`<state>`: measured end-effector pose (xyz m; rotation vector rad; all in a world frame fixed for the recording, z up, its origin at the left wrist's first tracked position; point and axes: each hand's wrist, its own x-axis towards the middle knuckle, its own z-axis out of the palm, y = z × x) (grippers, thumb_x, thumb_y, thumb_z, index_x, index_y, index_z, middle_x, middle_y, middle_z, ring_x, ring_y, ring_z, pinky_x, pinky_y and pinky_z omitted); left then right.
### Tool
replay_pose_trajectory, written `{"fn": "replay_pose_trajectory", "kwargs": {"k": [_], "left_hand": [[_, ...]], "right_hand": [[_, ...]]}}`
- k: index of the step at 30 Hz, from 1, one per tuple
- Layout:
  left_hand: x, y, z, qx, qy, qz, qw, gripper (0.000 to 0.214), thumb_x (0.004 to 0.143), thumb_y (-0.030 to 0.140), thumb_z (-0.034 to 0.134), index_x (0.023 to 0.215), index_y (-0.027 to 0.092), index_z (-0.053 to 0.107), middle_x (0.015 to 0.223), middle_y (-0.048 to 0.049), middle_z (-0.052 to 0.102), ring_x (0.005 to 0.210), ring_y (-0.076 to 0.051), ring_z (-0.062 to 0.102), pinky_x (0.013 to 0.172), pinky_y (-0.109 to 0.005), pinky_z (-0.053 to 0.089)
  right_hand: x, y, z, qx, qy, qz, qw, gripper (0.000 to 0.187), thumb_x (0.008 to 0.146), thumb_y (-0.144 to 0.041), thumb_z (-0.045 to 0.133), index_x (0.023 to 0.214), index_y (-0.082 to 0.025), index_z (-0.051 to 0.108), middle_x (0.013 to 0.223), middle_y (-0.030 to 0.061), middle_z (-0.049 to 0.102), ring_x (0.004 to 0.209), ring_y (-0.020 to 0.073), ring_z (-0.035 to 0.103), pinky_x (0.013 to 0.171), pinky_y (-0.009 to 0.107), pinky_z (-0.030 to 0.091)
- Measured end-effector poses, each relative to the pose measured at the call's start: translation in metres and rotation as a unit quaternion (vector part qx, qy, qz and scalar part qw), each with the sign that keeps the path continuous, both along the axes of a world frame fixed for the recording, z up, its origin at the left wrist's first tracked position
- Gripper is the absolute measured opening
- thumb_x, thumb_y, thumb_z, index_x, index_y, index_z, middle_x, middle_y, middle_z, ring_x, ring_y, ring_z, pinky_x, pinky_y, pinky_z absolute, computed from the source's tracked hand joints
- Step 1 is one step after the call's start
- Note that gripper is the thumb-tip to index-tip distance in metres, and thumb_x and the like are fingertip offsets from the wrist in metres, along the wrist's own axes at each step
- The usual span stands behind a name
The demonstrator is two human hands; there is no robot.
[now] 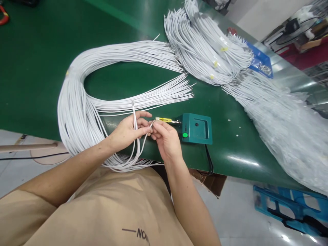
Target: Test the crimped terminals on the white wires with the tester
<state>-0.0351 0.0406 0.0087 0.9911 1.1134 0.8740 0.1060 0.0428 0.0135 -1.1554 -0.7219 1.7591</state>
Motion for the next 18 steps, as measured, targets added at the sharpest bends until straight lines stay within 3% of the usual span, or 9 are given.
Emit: {"fn": "replay_pose_trajectory", "kwargs": {"k": [3,8,12,18], "left_hand": [[0.000,-0.001,-0.001,-0.002,-0.024,-0.013,1.000,0.048,0.075,0.019,0.064,0.120,0.016,0.046,0.073,0.0032,0.065,0.067,-0.013,0.063,0.066,-0.025,0.047],[0.001,-0.005,-0.004,0.037,-0.025,-0.044,0.998,0.061,0.080,0.019,0.060,0.136,0.014,0.034,0.074,0.0015,0.068,0.074,-0.015,0.064,0.077,-0.030,0.047],[0.001,-0.007,-0.003,0.046,-0.031,-0.055,0.997,0.063,0.081,0.020,0.059,0.138,0.014,0.032,0.075,0.0014,0.068,0.075,-0.014,0.064,0.079,-0.030,0.047],[0.000,-0.008,-0.001,0.044,-0.022,-0.044,0.998,0.059,0.081,0.024,0.059,0.136,0.014,0.038,0.076,0.0011,0.065,0.076,-0.014,0.064,0.082,-0.030,0.047]], "right_hand": [[-0.002,0.000,0.002,-0.053,0.060,-0.003,0.997,0.018,0.073,-0.026,0.063,0.060,-0.015,0.058,0.053,-0.0066,0.039,0.047,0.0048,0.029,0.047,0.022,0.026],[0.002,0.009,0.011,-0.049,0.021,0.039,0.998,0.028,0.075,-0.043,0.063,0.074,-0.015,0.065,0.049,-0.0089,0.031,0.043,0.0052,0.033,0.045,0.022,0.025],[0.004,0.010,0.011,-0.053,0.028,0.072,0.996,0.027,0.072,-0.039,0.068,0.064,-0.014,0.061,0.046,-0.0086,0.034,0.044,0.0061,0.039,0.046,0.022,0.027],[0.008,0.001,0.007,-0.081,0.064,0.058,0.993,0.022,0.071,-0.037,0.069,0.077,-0.015,0.067,0.056,-0.0069,0.041,0.052,0.0063,0.042,0.051,0.022,0.035]]}}
